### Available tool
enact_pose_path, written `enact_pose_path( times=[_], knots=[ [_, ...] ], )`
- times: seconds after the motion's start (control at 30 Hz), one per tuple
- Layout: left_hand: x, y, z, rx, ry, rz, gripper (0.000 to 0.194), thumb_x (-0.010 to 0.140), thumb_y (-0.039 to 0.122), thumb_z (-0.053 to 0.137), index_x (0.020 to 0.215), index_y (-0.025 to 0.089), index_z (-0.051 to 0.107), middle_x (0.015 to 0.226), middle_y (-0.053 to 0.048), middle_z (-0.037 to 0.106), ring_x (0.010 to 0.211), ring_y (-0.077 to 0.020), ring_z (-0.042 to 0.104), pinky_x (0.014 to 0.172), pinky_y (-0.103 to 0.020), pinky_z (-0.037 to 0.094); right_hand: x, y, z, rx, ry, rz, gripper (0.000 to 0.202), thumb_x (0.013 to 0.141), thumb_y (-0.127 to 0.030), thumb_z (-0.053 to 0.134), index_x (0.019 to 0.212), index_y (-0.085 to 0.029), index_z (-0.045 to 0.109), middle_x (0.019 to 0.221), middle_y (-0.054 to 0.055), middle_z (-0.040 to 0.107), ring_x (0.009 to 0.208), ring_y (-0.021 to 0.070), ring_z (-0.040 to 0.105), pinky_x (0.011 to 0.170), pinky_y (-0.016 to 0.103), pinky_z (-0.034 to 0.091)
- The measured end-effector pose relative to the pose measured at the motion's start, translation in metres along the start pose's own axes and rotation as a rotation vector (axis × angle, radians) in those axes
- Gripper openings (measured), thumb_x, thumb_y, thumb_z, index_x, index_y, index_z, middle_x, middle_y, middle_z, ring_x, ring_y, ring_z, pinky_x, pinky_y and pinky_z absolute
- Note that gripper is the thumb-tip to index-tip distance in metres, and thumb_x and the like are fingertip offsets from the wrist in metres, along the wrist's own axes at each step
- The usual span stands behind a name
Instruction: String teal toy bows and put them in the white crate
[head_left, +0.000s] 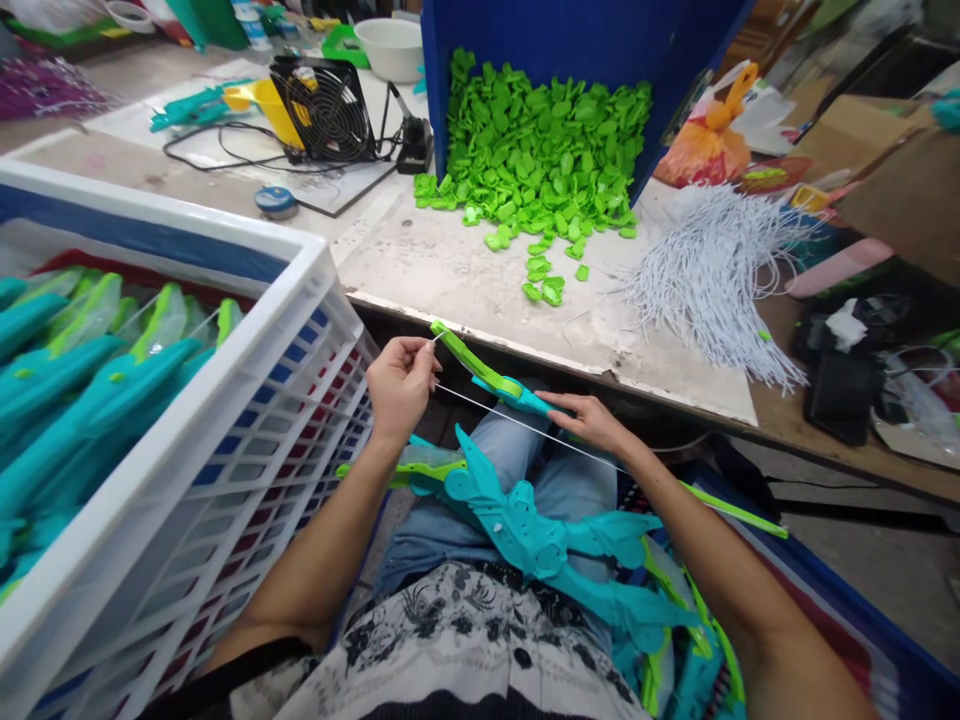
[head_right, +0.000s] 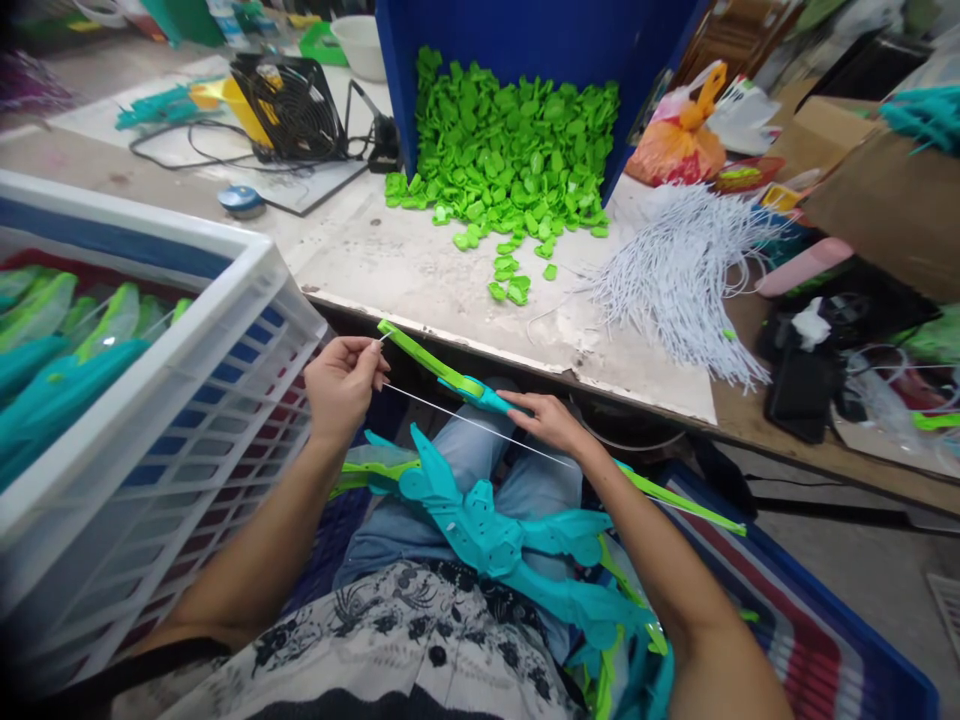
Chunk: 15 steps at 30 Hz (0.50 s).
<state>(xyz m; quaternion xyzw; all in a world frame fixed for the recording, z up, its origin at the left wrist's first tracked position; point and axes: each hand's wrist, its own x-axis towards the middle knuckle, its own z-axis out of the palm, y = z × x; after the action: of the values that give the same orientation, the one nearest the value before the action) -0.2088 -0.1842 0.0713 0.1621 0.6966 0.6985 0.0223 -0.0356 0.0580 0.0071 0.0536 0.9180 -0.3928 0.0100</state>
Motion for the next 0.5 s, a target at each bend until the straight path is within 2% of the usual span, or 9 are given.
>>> enact_pose_path(
  times=[0.33,0.5],
  knots=[
    [0.0035,0.0036,0.0001,-0.046,-0.124,0.007,0.015,0.082,0.03,0.064,0.08,0.015,0.061,0.061,0.0,0.062,0.043,-0.0074,0.051,0.044,-0.019,0.041,-0.0025,-0.0012,-0.0006,-0.012,0.016,-0.006,0.041,0.087,-0.036,0.053,0.127,-0.028,0.058,0.118,0.0,0.067,0.099,0.0212,0.067,0.085,0.034,0.055],
    [0.0006,0.001,-0.0029,-0.043,-0.118,-0.011,0.016,0.081,0.031,0.064,0.08,0.015,0.062,0.061,0.0,0.062,0.043,-0.0076,0.052,0.044,-0.019,0.042,-0.0021,-0.0009,0.0,-0.02,0.002,0.001,0.041,0.088,-0.039,0.052,0.128,-0.028,0.057,0.118,0.001,0.067,0.096,0.021,0.067,0.078,0.031,0.056]
  ],
)
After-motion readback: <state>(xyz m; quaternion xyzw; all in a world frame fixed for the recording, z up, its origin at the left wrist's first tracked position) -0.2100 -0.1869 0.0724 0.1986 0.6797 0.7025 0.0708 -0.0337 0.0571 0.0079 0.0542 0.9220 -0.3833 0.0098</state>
